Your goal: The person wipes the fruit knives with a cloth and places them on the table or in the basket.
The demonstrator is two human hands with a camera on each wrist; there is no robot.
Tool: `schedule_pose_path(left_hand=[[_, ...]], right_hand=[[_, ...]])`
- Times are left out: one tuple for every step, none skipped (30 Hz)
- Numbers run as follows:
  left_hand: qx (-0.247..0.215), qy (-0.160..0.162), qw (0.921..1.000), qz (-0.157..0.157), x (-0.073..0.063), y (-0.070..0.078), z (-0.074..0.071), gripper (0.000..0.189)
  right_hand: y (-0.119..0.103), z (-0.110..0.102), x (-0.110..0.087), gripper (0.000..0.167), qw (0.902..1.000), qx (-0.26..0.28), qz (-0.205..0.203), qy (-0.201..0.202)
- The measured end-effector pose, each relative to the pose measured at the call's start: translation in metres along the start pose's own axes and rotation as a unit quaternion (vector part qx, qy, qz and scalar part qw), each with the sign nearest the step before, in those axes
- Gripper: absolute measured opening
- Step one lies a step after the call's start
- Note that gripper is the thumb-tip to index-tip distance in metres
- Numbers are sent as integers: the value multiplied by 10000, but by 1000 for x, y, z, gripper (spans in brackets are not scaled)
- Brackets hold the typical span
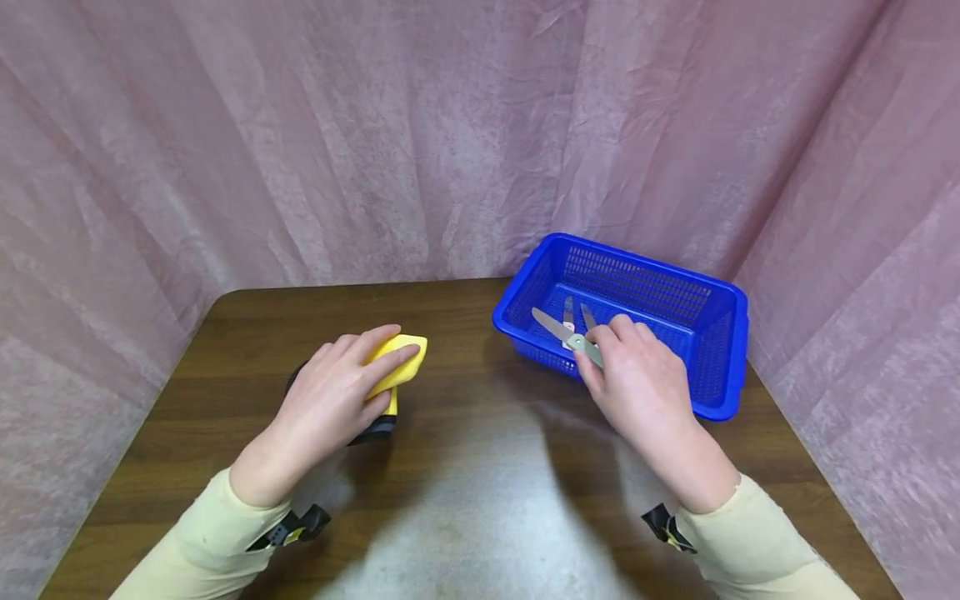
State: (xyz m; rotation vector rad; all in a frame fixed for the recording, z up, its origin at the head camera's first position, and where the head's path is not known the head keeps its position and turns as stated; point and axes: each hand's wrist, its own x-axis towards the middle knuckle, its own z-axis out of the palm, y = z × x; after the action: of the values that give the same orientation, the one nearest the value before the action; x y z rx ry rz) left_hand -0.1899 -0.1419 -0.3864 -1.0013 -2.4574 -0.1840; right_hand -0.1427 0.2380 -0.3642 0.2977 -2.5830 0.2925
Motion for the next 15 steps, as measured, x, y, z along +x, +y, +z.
schedule_pose_path(left_hand=[[20, -5, 10000, 4, 0, 0, 1, 64], [44, -11, 10000, 12, 0, 0, 1, 64], [67, -21, 10000, 18, 0, 0, 2, 65], [85, -18, 10000, 30, 0, -1, 2, 64], [97, -16, 9999, 39, 0, -1, 3, 64], [110, -19, 9999, 48, 0, -1, 3, 64], [116, -26, 9999, 55, -1, -1, 3, 64], [119, -38, 9999, 61, -1, -1, 4, 64], [118, -50, 9999, 66, -1, -1, 4, 64], [118, -60, 9999, 72, -1, -1, 5, 64], [119, -69, 9999, 78, -1, -1, 5, 64], [118, -77, 9999, 88, -1, -1, 5, 64], [107, -83, 9999, 93, -1, 0, 6, 64], [99, -89, 9999, 101, -1, 0, 6, 64], [85, -98, 9999, 104, -1, 0, 7, 64]], right_hand=[[2, 0, 1, 22, 10000, -8, -10, -16], [3, -1, 2, 21, 10000, -14, -15, -53], [5, -1, 2, 21, 9999, -20, -12, -98], [7, -2, 3, 21, 9999, -31, -5, -156], [8, -2, 4, 21, 9997, -36, 4, -230], [10, -2, 4, 21, 9995, -43, 11, -305], [12, -3, 5, 20, 9993, -47, 19, -382], [14, -3, 5, 20, 9989, -54, 31, -465], [15, -3, 6, 20, 9986, -69, 37, -528], [17, -4, 7, 21, 9982, -92, 39, -586], [19, -4, 7, 21, 9979, -111, 50, -643], [21, -4, 8, 22, 9975, -139, 69, -689], [23, -5, 8, 23, 9971, -161, 100, -730], [25, -5, 9, 24, 9968, -191, 131, -767], [27, -6, 10, 25, 9964, -225, 159, -796]])
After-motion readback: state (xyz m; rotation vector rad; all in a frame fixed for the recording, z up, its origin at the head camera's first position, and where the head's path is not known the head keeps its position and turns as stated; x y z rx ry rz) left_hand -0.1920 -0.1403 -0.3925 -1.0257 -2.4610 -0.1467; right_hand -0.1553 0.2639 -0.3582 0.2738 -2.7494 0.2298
